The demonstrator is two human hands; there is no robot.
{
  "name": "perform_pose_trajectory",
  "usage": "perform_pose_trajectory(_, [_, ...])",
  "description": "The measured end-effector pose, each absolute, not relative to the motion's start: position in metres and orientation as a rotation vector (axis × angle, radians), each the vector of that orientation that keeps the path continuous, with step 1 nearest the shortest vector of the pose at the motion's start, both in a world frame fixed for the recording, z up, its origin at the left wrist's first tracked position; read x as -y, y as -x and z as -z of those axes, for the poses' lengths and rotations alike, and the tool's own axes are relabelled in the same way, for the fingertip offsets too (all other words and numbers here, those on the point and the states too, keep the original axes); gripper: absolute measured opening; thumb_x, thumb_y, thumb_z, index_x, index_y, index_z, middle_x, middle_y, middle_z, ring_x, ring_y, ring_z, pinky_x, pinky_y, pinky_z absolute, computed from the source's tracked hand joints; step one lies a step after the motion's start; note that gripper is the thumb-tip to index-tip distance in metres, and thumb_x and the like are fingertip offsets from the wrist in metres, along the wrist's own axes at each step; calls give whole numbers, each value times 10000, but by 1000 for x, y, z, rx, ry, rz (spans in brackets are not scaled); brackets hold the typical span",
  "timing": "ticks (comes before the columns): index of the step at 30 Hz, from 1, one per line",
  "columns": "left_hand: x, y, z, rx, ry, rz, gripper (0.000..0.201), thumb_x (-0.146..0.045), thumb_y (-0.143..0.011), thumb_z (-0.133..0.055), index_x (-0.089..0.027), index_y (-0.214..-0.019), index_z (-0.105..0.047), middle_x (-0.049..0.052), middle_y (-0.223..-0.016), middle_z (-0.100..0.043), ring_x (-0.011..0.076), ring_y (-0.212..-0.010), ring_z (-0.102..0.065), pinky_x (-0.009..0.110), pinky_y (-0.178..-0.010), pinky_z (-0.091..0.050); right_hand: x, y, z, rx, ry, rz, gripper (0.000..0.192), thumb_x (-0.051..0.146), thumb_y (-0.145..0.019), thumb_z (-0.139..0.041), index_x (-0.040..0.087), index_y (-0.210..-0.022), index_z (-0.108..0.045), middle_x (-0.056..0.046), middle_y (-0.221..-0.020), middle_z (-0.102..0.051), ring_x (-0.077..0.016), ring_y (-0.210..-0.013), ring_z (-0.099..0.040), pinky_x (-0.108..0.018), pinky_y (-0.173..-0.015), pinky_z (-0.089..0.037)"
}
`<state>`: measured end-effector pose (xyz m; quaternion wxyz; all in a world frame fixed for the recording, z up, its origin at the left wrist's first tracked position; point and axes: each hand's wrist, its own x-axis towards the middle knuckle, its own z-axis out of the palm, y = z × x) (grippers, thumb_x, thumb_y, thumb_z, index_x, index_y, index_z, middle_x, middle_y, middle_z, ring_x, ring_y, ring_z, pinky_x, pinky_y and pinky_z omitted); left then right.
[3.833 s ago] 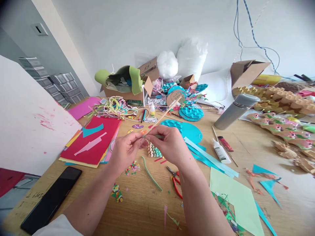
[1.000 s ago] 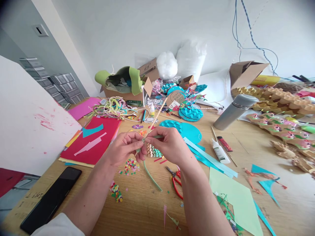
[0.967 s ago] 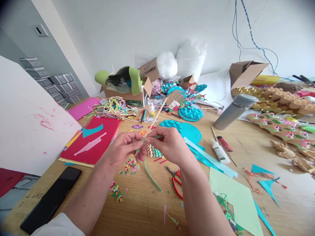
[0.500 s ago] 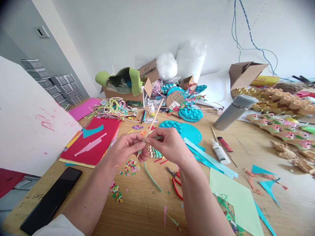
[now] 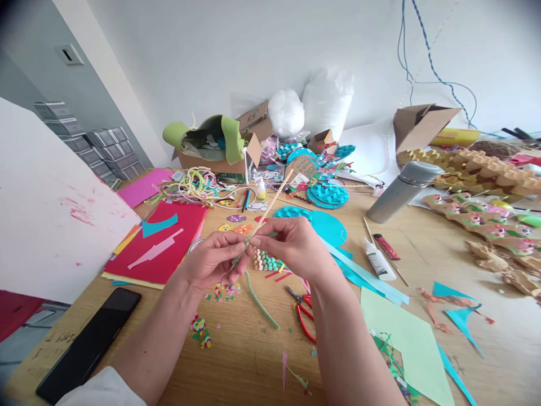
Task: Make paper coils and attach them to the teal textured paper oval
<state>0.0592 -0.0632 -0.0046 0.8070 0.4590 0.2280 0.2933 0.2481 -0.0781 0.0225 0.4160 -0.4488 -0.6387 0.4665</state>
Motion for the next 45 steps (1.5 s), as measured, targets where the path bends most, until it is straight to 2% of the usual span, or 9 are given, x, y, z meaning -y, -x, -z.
perform_pose_trajectory(4, [64, -59, 4, -447, -951, -594, 259, -368, -793, -703, -116, -829, -654, 32, -615, -661, 107, -450, -603, 178, -386, -413, 79, -248, -23, 1565, 1086, -1228, 362, 489, -667, -799, 139, -689, -708, -53, -630, -667, -129, -539, -520, -274, -515, -402])
perform_pose_trajectory(8, [66, -64, 2, -616, -1136, -760, 306, -379, -780, -725, -119, -919, -645, 69, -751, -714, 150, -663, -680, 247, -617, -541, 77, -246, -19, 1544, 1107, -1235, 330, 465, -688, -786, 145, -716, -710, -46, -628, -670, -148, -562, -575, -279, -545, -442])
perform_pose_trajectory(11, [67, -69, 6, -812, -1333, -992, 341, -305, -711, -791, -152, -978, -645, 48, -827, -727, 151, -756, -678, 260, -721, -538, 75, -244, -15, 1555, 1208, -1128, 342, 470, -676, -785, 137, -714, -721, -38, -614, -650, -128, -527, -532, -259, -499, -400])
perform_pose_trajectory(15, [69, -71, 14, -935, -1534, -1116, 165, -305, -792, -706, -173, -889, -692, 40, -831, -728, 167, -781, -678, 276, -744, -537, 74, -243, -14, 1581, 1259, -1065, 370, 501, -691, -761, 134, -723, -724, -14, -580, -595, -99, -492, -435, -245, -453, -319])
perform_pose_trajectory(17, [71, -71, 16, -956, -1559, -1140, 150, -309, -814, -677, -183, -893, -704, 35, -840, -730, 171, -789, -682, 282, -757, -543, 74, -242, -14, 1587, 1255, -1063, 386, 519, -698, -751, 135, -727, -720, -4, -563, -570, -92, -487, -404, -243, -449, -300])
perform_pose_trajectory(24, [74, -74, 9, -990, -1535, -1125, 127, -269, -836, -628, -176, -892, -693, 29, -767, -726, 158, -725, -689, 263, -709, -555, 72, -245, -8, 1621, 1258, -1008, 403, 540, -740, -710, 138, -729, -701, -6, -573, -571, -93, -499, -404, -243, -454, -307])
perform_pose_trajectory(33, [72, -68, -2, -815, -1246, -931, 228, -339, -764, -711, -119, -807, -673, 24, -654, -667, 126, -580, -636, 251, -596, -536, 73, -247, -13, 1647, 1231, -1021, 398, 530, -735, -716, 136, -699, -673, -20, -610, -583, -109, -539, -445, -257, -494, -355])
perform_pose_trajectory(45, [65, -57, -1, -526, -974, -647, 254, -338, -695, -791, -117, -748, -677, 9, -610, -631, 106, -483, -609, 213, -484, -492, 79, -250, -21, 1555, 1079, -1297, 399, 524, -647, -799, 142, -684, -691, -41, -602, -641, -121, -523, -514, -264, -480, -390])
